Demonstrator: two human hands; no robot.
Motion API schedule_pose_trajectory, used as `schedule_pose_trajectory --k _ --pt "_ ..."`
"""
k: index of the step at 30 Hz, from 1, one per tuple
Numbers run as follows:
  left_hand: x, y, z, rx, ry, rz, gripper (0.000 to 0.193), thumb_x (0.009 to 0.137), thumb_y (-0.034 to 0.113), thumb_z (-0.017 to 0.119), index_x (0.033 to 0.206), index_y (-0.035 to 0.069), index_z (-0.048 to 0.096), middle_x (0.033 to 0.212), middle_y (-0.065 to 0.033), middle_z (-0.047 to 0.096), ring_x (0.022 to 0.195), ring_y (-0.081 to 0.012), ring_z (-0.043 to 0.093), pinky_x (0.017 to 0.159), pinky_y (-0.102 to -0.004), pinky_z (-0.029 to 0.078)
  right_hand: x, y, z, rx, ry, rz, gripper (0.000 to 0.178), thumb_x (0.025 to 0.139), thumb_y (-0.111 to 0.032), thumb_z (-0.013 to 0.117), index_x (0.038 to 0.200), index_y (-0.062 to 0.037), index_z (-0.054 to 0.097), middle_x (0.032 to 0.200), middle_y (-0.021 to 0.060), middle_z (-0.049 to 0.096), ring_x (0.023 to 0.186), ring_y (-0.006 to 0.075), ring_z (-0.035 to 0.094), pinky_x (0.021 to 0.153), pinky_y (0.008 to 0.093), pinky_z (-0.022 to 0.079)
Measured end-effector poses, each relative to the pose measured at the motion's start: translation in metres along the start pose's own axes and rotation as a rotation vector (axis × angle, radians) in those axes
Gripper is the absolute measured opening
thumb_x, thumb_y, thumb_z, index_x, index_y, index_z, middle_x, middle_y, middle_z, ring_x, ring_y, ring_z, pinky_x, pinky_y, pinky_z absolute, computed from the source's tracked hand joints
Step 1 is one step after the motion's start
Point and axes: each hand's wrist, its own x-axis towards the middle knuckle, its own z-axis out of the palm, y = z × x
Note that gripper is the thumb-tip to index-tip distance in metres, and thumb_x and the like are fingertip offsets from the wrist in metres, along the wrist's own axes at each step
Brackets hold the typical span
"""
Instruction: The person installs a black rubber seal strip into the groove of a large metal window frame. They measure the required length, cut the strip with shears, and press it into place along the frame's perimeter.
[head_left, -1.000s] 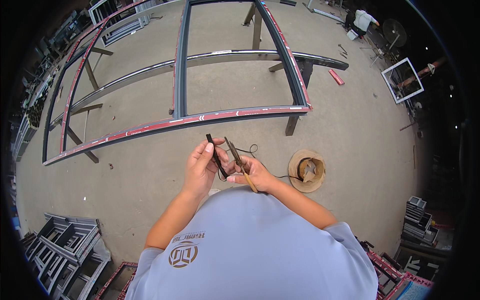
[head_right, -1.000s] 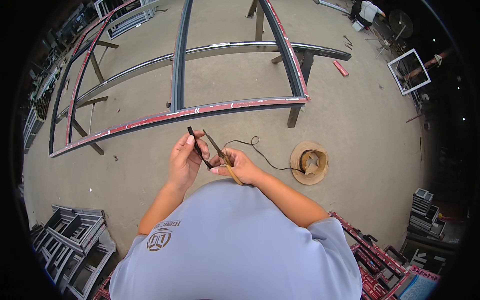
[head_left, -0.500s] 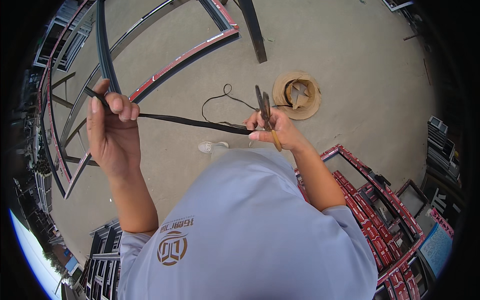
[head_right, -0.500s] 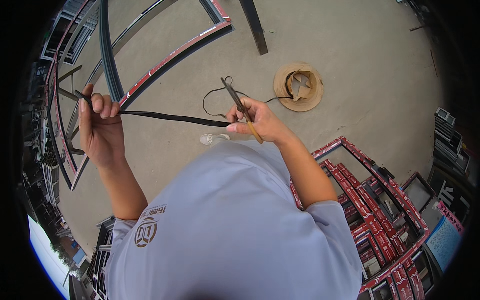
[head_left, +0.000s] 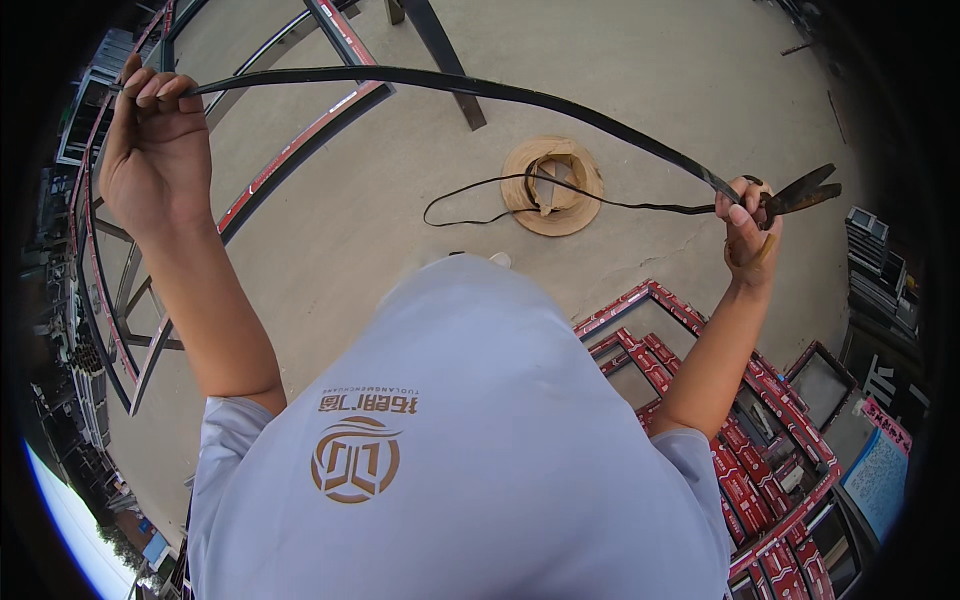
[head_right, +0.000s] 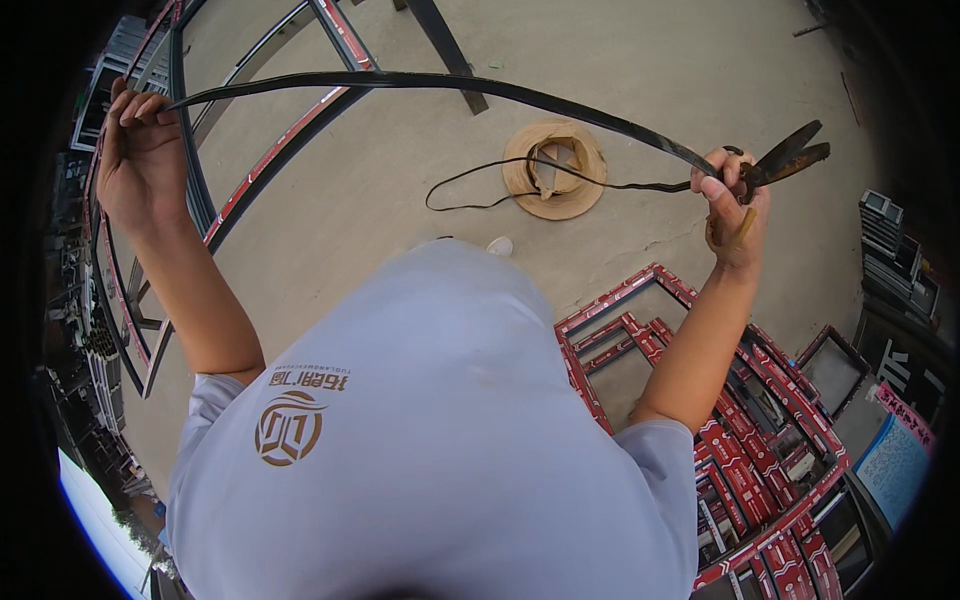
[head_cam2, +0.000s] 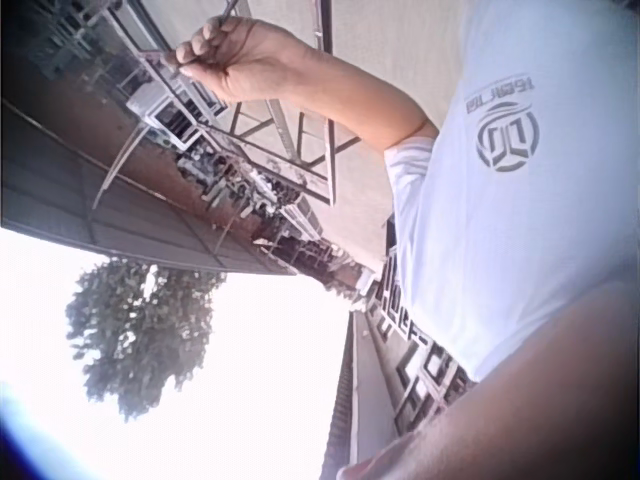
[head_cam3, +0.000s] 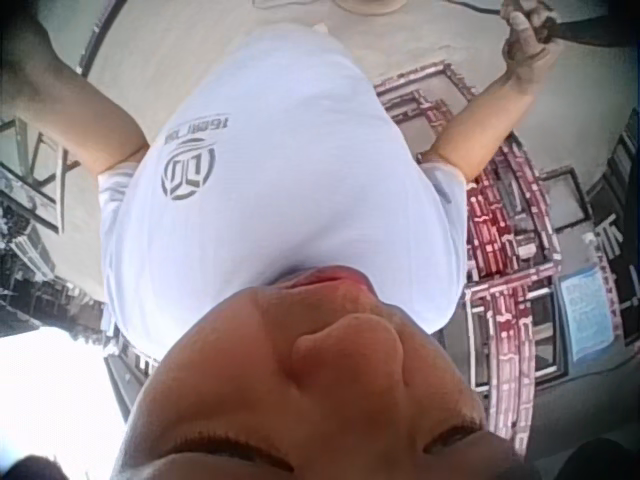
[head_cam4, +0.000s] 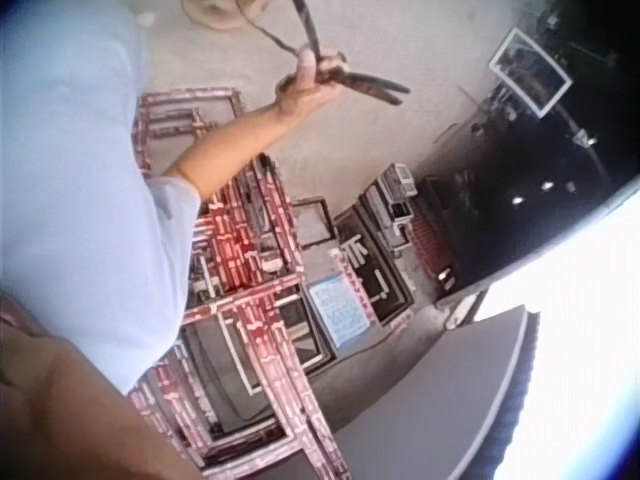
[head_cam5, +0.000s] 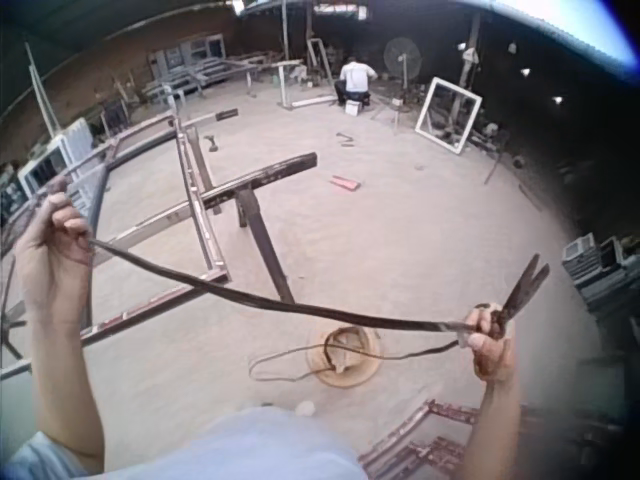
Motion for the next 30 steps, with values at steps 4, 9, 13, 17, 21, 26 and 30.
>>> schedule_pose_trajectory --k 4,9,13,17,21,26,30 --pt "0.027 -0.036 0.001 -0.096 -0.063 -0.017 0.031 0.104 0.008 0.039 0.128 -0.010 0.049 0.103 -0.0117 0.057 0.095 -0.0191 0.054 0.091 -0.0361 0.046 0.000 -0.023 -0.033 -0.029 0.097 -0.071 0.030 0.078 -0.007 0.072 0.086 -0.0124 0.044 0.079 0.0050 0.052 0.076 0.0188 0.053 0.113 0.0577 0.035" --pt "0.061 -0.100 -0.002 -0.074 0.084 -0.038 0.033 0.107 0.016 0.038 0.126 -0.007 0.053 0.115 -0.0136 0.060 0.105 -0.0215 0.058 0.099 -0.0374 0.048 0.025 -0.023 -0.054 -0.156 0.238 -0.050 0.030 0.079 -0.004 0.071 0.085 -0.0121 0.043 0.081 0.0055 0.052 0.078 0.0187 0.053 0.103 0.0486 0.042" --pt "0.092 -0.148 -0.009 0.143 0.244 -0.021 0.034 0.106 0.021 0.045 0.126 -0.004 0.055 0.112 -0.0117 0.063 0.105 -0.0210 0.059 0.100 -0.0367 0.049 0.063 -0.006 -0.063 -0.249 0.313 0.000 0.030 0.081 -0.002 0.071 0.083 -0.0117 0.042 0.083 0.0054 0.053 0.080 0.0181 0.053 0.078 0.0321 0.042" --pt "0.142 -0.194 -0.040 0.225 0.348 -0.122 0.034 0.103 0.028 0.056 0.125 0.004 0.063 0.107 -0.0026 0.065 0.098 -0.0130 0.058 0.089 -0.0313 0.048 0.122 0.021 -0.062 -0.245 0.309 0.021 0.035 0.083 0.000 0.072 0.080 -0.0123 0.039 0.081 0.0040 0.050 0.078 0.0167 0.051 0.076 0.0309 0.041" --pt "0.202 -0.233 -0.066 0.151 0.475 -0.290 0.026 0.101 0.024 0.060 0.120 0.006 0.065 0.093 0.0017 0.060 0.086 -0.0093 0.057 0.079 -0.0252 0.048 0.182 0.054 -0.051 -0.179 0.309 0.164 0.030 0.087 -0.003 0.067 0.081 -0.0105 0.039 0.076 0.0024 0.044 0.070 0.0142 0.050 0.109 0.0478 0.045" --pt "0.241 -0.246 -0.090 0.057 0.550 -0.188 0.017 0.097 0.012 0.063 0.111 0.004 0.056 0.096 -0.0052 0.059 0.086 -0.0147 0.065 0.080 -0.0306 0.056 0.237 0.083 -0.043 -0.273 0.204 0.291 0.025 0.090 -0.001 0.067 0.086 -0.0086 0.044 0.080 0.0028 0.046 0.072 0.0137 0.052 0.104 0.0418 0.050" --pt "0.218 -0.224 -0.104 0.042 0.586 -0.225 0.016 0.095 0.008 0.065 0.105 0.004 0.053 0.098 -0.0082 0.061 0.090 -0.0181 0.067 0.082 -0.0324 0.058 0.270 0.078 -0.027 -0.302 0.090 0.247 0.022 0.093 -0.002 0.068 0.088 -0.0079 0.047 0.082 0.0015 0.046 0.074 0.0128 0.053 0.103 0.0407 0.050"
